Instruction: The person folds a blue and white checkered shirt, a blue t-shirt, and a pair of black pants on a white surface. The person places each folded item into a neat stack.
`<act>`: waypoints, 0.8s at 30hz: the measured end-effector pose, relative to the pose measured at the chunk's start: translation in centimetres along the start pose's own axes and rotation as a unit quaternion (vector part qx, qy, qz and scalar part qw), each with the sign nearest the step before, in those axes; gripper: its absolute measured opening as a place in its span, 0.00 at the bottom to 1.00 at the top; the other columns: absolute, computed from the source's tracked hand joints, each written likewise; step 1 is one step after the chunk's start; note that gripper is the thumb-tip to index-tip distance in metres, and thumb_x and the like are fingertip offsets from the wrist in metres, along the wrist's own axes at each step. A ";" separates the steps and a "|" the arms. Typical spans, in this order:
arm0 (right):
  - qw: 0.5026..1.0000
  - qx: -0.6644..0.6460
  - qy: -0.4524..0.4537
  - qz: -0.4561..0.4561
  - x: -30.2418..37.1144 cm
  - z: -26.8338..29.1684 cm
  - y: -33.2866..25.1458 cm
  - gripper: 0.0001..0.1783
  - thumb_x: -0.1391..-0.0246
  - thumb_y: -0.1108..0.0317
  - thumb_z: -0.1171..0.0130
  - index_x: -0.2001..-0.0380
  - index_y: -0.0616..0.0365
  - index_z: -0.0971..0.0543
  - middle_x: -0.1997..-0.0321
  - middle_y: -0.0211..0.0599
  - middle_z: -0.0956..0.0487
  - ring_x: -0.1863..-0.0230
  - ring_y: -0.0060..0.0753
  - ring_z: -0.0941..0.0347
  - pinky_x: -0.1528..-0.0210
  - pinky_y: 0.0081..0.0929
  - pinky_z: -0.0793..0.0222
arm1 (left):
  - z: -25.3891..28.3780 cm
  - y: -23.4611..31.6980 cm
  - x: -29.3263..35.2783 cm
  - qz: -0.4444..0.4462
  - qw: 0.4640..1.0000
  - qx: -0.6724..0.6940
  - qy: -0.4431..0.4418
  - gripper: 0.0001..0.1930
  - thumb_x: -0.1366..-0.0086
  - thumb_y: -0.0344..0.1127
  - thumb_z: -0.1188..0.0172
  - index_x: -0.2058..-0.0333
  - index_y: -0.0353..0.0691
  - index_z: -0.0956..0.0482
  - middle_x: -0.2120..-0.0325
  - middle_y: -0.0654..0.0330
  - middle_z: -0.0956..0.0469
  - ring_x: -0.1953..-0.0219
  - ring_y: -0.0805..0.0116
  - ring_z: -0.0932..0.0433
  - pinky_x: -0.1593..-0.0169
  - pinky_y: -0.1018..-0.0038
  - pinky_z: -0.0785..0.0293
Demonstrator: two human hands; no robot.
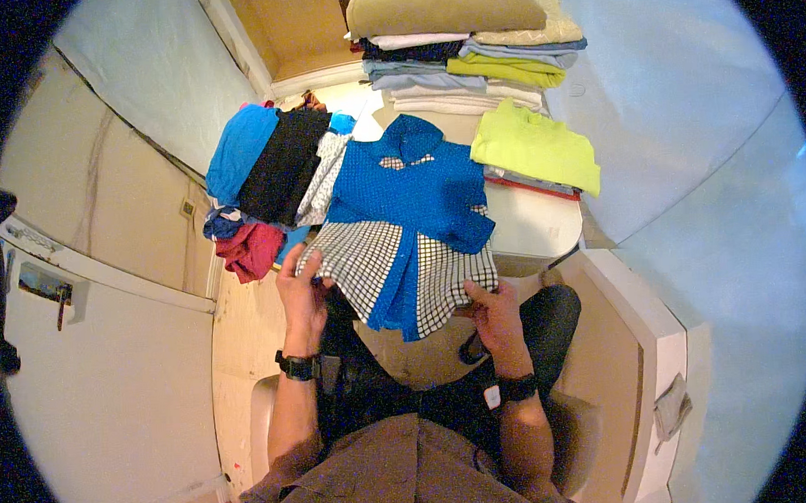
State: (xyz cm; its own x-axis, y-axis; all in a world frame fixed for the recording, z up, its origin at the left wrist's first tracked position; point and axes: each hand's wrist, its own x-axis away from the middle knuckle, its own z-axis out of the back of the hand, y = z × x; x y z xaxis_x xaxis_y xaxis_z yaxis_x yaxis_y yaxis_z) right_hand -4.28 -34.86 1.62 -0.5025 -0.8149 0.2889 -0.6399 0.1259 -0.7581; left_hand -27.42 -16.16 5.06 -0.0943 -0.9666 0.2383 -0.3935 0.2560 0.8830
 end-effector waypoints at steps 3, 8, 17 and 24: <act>0.999 -0.041 -0.024 0.008 -3.8 -0.7 -2.1 0.09 0.38 0.70 0.40 0.57 0.63 0.20 0.59 0.38 0.16 0.61 0.36 0.17 0.57 0.40 0.19 | -2.3 0.9 -4.2 0.021 0.997 0.070 -0.033 0.17 0.35 0.27 0.34 0.50 0.29 0.26 0.63 0.56 0.20 0.70 0.66 0.17 0.70 0.76 0.17; 0.982 -0.188 -0.020 0.009 -12.7 -3.4 -6.1 0.10 0.34 0.68 0.46 0.54 0.61 0.21 0.55 0.43 0.17 0.54 0.41 0.19 0.50 0.42 0.21 | -8.3 3.1 -12.1 0.021 0.989 0.119 -0.085 0.08 0.32 0.25 0.41 0.55 0.30 0.23 0.59 0.52 0.19 0.58 0.55 0.14 0.65 0.74 0.14; 0.993 -0.095 0.067 0.003 -25.3 -1.7 -6.0 0.17 0.36 0.68 0.42 0.48 0.65 0.28 0.52 0.49 0.19 0.48 0.50 0.21 0.46 0.48 0.21 | -11.6 -0.9 -23.7 0.070 0.989 -0.105 -0.077 0.21 0.32 0.31 0.39 0.43 0.35 0.30 0.60 0.55 0.20 0.67 0.64 0.17 0.69 0.71 0.19; 0.711 0.575 0.279 0.293 -15.2 1.3 -2.2 0.18 0.43 0.67 0.34 0.51 0.62 0.23 0.56 0.46 0.20 0.55 0.44 0.21 0.55 0.43 0.23 | -2.0 -8.5 -17.7 -0.161 0.889 -0.418 0.094 0.31 0.40 0.42 0.28 0.44 0.27 0.26 0.66 0.53 0.19 0.70 0.66 0.21 0.66 0.70 0.24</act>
State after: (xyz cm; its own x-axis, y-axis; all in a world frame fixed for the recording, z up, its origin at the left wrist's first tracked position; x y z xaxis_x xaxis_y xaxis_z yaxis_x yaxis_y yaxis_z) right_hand 5.45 -23.50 -1.86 -0.8447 -0.4210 -0.3304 0.5121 -0.4565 -0.7275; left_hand -20.54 -1.18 -5.83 0.0857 -0.9925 -0.0877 0.4516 -0.0398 0.8913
